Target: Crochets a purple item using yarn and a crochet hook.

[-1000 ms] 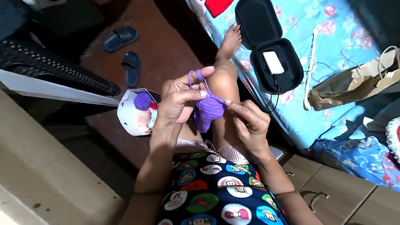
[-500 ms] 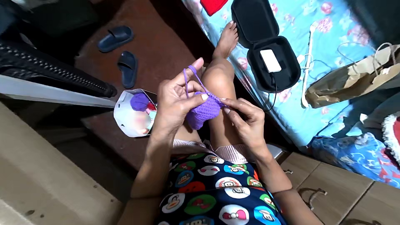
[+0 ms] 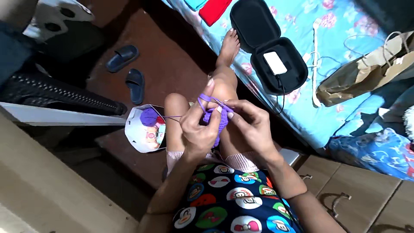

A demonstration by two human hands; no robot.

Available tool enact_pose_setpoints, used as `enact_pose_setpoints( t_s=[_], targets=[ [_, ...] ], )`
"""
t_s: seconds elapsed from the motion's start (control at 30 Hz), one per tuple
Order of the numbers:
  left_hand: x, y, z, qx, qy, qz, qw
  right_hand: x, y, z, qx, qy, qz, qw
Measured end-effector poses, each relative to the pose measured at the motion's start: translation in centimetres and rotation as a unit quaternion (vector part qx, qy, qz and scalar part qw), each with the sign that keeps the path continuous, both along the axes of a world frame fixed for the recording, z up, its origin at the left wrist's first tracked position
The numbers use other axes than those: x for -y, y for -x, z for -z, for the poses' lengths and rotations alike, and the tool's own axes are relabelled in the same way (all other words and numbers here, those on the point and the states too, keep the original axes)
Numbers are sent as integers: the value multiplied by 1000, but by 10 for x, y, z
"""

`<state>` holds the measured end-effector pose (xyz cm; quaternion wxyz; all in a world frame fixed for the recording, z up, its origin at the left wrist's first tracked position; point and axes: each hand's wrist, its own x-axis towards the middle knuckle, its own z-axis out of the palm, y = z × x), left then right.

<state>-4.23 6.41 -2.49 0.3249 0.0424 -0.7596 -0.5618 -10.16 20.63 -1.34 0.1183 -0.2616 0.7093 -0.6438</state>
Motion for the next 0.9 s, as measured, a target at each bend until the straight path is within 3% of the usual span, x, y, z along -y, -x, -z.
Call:
enact_pose_setpoints(
  t_s=[0.07, 0.1, 0.13, 0.23, 0.3, 0.4, 0.6, 0.9],
  targets=[
    [0, 0, -2, -14, -59, 18, 998, -1, 2, -1, 175, 95, -11, 980],
    [1, 0, -4, -12, -95, 31, 995, -1, 1, 0, 192, 108, -4, 975],
    [2, 1, -5, -10, -136, 45, 990, -1, -2, 1, 161, 100, 10, 982],
    [5, 1, -8, -3, -228, 71, 971, 0, -8, 13, -67, 25, 66, 995],
    [8, 0, -10, 12, -254, 77, 964, 0, -9, 20, -196, -22, 96, 976],
    [12, -3, -13, 31, -258, 89, 962, 1, -8, 23, -294, -57, 118, 947],
    [34, 11, -12, 31, -276, 113, 954, -1, -5, 23, -352, -88, 115, 925],
    [54, 11, -7, 109, -350, 172, 914, -9, 0, 26, -306, -54, 53, 949]
  ],
)
